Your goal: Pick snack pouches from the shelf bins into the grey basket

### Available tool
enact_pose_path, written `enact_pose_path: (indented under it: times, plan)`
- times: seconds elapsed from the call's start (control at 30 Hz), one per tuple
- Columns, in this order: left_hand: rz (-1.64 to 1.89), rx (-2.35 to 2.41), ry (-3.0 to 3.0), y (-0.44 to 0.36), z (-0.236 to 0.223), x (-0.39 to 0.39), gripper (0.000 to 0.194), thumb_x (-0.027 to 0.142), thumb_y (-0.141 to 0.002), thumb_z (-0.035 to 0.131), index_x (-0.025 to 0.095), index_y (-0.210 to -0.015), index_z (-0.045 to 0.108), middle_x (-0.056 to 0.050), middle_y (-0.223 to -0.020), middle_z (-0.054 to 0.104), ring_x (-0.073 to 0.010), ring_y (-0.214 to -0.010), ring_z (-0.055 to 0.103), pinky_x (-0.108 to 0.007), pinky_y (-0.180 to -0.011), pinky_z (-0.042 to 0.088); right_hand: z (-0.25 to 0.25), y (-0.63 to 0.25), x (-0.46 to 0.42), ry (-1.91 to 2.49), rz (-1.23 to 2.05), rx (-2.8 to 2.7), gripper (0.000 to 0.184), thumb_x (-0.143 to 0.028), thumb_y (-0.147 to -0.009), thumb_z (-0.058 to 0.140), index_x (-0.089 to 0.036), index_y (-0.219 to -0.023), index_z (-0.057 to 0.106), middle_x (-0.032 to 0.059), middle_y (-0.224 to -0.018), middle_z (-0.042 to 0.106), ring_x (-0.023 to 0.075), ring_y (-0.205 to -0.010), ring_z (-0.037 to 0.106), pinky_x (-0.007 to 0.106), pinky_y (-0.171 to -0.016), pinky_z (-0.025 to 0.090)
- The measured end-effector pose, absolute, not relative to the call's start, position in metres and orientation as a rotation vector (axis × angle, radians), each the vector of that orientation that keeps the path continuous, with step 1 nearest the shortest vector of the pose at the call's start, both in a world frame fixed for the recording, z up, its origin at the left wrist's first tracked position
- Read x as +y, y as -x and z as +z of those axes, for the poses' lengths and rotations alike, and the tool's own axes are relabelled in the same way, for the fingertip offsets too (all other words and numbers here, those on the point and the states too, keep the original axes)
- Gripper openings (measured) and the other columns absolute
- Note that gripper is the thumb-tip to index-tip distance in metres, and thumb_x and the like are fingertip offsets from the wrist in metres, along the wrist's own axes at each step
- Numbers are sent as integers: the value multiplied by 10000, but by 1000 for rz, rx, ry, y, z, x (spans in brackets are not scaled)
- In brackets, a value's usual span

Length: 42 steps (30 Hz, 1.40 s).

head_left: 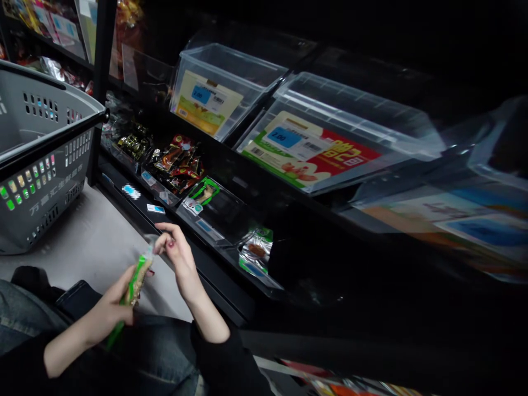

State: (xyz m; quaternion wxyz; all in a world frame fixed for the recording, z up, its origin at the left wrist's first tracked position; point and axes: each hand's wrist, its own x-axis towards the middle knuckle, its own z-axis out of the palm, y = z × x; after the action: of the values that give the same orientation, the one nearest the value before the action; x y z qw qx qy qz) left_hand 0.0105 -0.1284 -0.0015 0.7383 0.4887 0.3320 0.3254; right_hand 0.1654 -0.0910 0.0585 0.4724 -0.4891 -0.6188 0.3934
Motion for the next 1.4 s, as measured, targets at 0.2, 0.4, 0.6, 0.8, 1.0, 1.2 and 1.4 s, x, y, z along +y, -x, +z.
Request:
enact_pose_path:
  times: [0.2, 0.4, 0.6, 0.8, 1.0, 1.2, 1.4]
  plan:
    - [624, 275, -457, -13, 12, -127, 627, 59, -508, 433, 130, -1117, 562, -95, -949, 659, -231, -819, 581, -440, -816, 409, 58, -174, -79, 1236, 1328, -1550, 188, -327, -655, 640, -169, -743, 589, -21, -683, 501, 121, -644, 464, 224, -565, 358]
    - [593, 171, -264, -13, 22, -130, 552, 43, -632, 456, 134, -1175, 500, -130, -1138, 609, -318, -1130, 474, -569, -928, 303, 43, -166, -80, 1263, 1618, -1120, 254, -285, -585, 679, -165, -739, 516, -57, -571, 526, 67, -457, 429, 179, -414, 291]
    - [593, 185, -194, -10, 24, -129, 511, 99, -724, 479, 143, -1232, 440, -135, -1096, 631, -304, -1107, 503, -537, -912, 342, 23, -164, -72, 1423, 1617, -1010, 278, -269, -558, 678, -157, -744, 504, -54, -538, 532, 67, -414, 432, 182, -396, 306]
    - [601, 629, -507, -12, 2, -123, 394, 135, -662, 612, 192, -1050, 572, -79, -1051, 641, -248, -902, 608, -412, -799, 450, 30, -162, -74, 1149, 1392, -1301, 264, -233, -592, 689, -188, -804, 538, -50, -668, 560, 98, -612, 522, 207, -587, 410]
    - [873, 1037, -1130, -3, 5, -108, 392, 210, -516, 739, 142, -883, 619, -2, -742, 672, -209, -753, 594, -296, -731, 432, 25, -171, -68, 1012, 1421, -1376, 361, -369, -614, 669, -184, -904, 560, -17, -697, 590, 117, -616, 550, 254, -609, 445]
    - [1236, 1244, -1198, 77, 94, -110, 591, 345, -602, 699, 189, -1119, 461, -32, -996, 640, -206, -854, 597, -289, -749, 452, 24, -180, -53, 1050, 1317, -1421, 250, -348, -647, 616, -150, -801, 610, 1, -581, 586, 127, -535, 553, 281, -535, 445]
    - [1307, 1737, -1522, 190, 216, -62, 537, 325, -615, 689, 144, -1084, 499, -34, -961, 633, -213, -867, 589, -314, -765, 462, 11, -176, -47, 1156, 1241, -1574, 59, -222, -659, 572, -193, -658, 624, 40, -565, 574, 147, -515, 526, 297, -487, 380]
